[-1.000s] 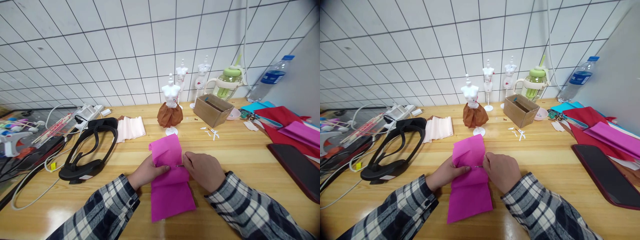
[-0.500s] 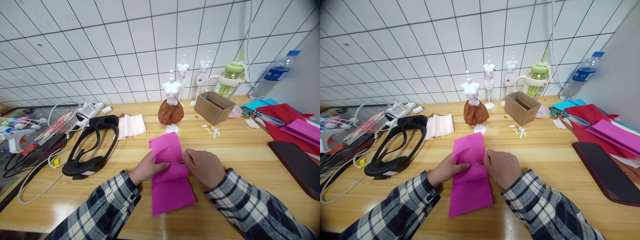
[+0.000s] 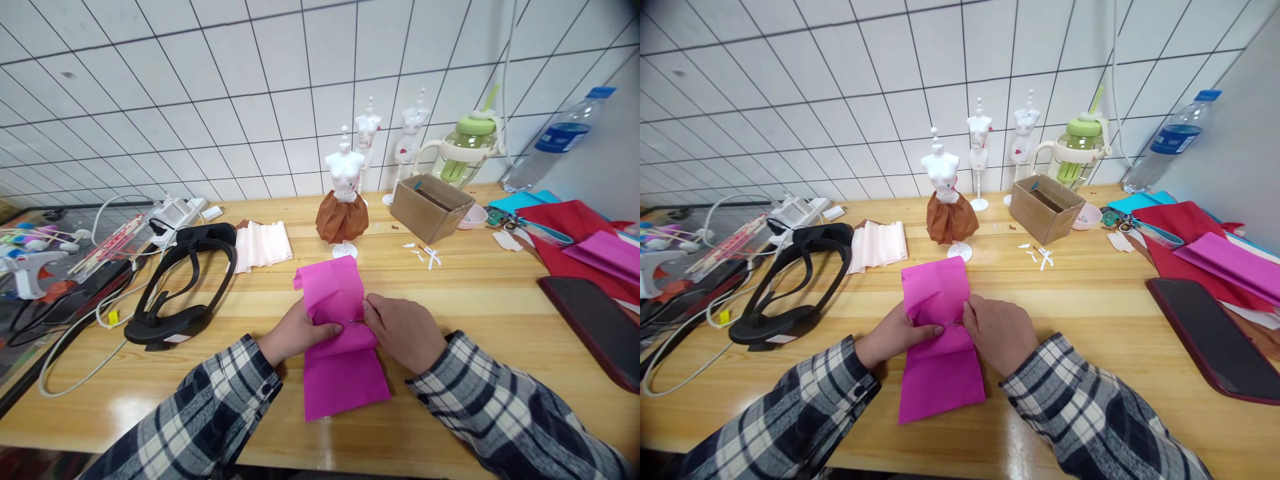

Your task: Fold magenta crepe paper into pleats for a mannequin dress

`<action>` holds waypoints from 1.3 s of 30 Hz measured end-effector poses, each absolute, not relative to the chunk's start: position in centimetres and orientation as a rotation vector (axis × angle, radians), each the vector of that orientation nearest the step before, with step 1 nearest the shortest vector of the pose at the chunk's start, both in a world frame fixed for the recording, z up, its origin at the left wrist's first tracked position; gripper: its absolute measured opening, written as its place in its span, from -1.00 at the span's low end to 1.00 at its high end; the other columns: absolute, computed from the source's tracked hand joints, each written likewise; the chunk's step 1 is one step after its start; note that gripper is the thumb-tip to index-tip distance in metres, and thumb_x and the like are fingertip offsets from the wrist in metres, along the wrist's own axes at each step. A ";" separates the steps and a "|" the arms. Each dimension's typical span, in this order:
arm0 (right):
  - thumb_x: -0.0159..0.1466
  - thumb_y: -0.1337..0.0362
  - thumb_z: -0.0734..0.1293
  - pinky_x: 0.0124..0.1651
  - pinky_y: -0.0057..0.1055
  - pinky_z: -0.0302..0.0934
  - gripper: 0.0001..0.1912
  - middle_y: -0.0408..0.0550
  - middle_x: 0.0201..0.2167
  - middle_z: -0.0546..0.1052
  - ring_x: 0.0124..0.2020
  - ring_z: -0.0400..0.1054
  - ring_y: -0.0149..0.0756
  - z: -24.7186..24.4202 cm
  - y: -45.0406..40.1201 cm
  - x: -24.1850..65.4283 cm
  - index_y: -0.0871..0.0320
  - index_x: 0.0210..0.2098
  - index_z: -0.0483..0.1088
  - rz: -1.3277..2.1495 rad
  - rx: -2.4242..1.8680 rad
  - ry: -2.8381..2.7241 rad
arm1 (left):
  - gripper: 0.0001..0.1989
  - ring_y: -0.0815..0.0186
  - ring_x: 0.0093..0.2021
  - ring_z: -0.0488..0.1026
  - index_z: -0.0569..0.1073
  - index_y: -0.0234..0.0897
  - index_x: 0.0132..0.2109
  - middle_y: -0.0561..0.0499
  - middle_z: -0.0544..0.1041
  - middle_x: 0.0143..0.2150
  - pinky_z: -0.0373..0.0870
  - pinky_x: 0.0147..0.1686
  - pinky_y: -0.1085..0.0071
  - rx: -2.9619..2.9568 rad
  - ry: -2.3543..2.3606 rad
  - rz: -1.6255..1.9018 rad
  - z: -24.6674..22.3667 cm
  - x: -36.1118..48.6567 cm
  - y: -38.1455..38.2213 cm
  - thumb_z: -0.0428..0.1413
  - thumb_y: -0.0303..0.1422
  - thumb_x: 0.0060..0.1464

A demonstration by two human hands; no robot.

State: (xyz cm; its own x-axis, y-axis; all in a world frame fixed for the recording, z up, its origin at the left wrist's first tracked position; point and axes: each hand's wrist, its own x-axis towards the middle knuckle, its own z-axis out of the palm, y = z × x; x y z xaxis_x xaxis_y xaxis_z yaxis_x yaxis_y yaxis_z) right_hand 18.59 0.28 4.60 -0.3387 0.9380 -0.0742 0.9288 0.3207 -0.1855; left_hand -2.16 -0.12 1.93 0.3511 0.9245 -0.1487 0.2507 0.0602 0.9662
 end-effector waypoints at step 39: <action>0.44 0.15 -0.01 -0.46 -0.37 -0.13 -0.62 -0.09 -0.41 0.59 -0.41 0.47 -0.28 4.7 0.1 18.4 0.08 -0.28 0.37 0.277 -1.808 -2.576 | -0.42 0.05 0.10 0.43 0.40 -0.31 0.11 -0.13 0.51 0.10 0.33 0.13 0.14 1.415 1.130 0.757 2.3 -2.0 -0.2 0.31 -0.25 -0.06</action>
